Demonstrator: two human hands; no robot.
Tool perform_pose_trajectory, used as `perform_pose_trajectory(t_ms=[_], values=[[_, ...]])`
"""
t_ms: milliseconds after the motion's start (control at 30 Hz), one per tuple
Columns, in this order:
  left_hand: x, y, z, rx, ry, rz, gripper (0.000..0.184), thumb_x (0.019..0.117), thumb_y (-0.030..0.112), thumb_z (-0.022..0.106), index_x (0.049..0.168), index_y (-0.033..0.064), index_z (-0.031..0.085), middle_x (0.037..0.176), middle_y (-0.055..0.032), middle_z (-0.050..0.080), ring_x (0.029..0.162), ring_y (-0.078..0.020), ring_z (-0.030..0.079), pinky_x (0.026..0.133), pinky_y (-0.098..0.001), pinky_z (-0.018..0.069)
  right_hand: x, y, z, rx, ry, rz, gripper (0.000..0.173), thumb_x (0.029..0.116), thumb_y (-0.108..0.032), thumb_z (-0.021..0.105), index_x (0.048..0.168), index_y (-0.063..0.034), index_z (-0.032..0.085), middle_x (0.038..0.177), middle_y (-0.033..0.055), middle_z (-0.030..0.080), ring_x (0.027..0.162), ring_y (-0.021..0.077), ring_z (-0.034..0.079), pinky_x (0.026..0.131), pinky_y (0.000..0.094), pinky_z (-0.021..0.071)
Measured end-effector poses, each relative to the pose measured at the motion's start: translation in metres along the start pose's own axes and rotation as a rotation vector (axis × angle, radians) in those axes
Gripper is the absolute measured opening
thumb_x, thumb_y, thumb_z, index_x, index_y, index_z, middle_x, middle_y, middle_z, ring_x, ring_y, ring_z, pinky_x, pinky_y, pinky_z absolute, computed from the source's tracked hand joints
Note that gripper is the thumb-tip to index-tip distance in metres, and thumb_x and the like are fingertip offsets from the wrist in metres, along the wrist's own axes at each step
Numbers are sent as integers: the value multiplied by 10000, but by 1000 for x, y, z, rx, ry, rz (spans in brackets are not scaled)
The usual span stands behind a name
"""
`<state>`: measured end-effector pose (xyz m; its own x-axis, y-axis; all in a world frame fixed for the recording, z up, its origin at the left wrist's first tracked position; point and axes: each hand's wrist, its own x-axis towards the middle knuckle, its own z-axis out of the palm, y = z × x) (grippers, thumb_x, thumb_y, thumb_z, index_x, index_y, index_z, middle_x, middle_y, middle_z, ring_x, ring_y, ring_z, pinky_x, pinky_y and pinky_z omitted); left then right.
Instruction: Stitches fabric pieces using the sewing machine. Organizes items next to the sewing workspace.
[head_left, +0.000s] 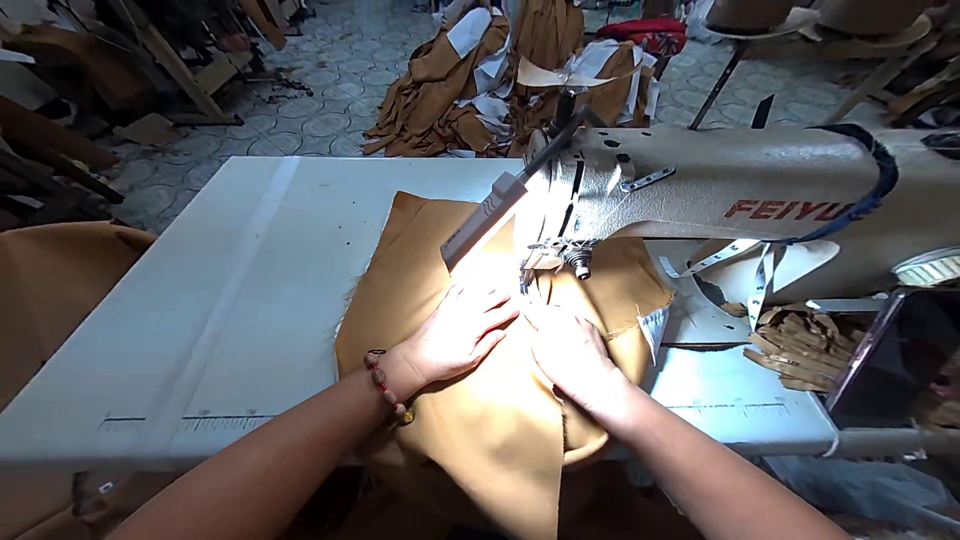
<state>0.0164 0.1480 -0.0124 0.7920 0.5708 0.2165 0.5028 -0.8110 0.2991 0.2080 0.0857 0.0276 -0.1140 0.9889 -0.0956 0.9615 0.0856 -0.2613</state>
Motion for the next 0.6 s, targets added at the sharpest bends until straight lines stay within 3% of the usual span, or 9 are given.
perform_pose_trajectory(t_ms=[233,367,433,467,533,600], values=[[9,-7,-5,-23,-46,-13,461,1068,304,370,1440,177,610,1538,-82,524,1478,-295,412,1190,-659,198,8,5,3,-12,-3,-9,372,1047,-151,476,1374,-74,635,1275,191,672,1168,379,651,935,552,516],[10,-13,-6,-27,-53,13,460,1071,315,366,1440,189,610,1539,-70,523,1474,-288,418,1191,-658,203,9,18,11,121,159,-64,344,1053,-214,462,1230,-61,715,1063,188,723,1037,369,698,877,538,541],[11,-14,-7,-26,-52,23,456,1067,312,372,1436,197,615,1537,-66,526,1473,-286,417,1195,-638,213,13,36,24,150,336,-203,320,1020,-224,500,1116,-55,755,973,155,729,968,330,712,842,502,562],[11,-15,-7,-20,-47,31,455,1065,316,378,1430,196,622,1532,-65,531,1472,-284,419,1197,-626,222,16,47,27,147,389,-305,320,1006,-225,510,1093,-43,759,996,143,716,1004,316,693,880,489,553],[10,-15,-10,-19,-82,24,467,1067,324,370,1454,195,598,1556,-62,505,1492,-279,390,1210,-628,191,23,69,25,168,356,-514,340,991,-248,508,1025,-29,766,1156,128,695,1187,298,609,1039,492,458],[10,-14,-11,-32,-99,18,471,1063,321,376,1463,193,589,1565,-65,495,1499,-278,382,1211,-643,172,29,85,20,197,302,-694,385,988,-252,471,821,-27,735,1132,126,708,1212,280,605,1074,479,431]])
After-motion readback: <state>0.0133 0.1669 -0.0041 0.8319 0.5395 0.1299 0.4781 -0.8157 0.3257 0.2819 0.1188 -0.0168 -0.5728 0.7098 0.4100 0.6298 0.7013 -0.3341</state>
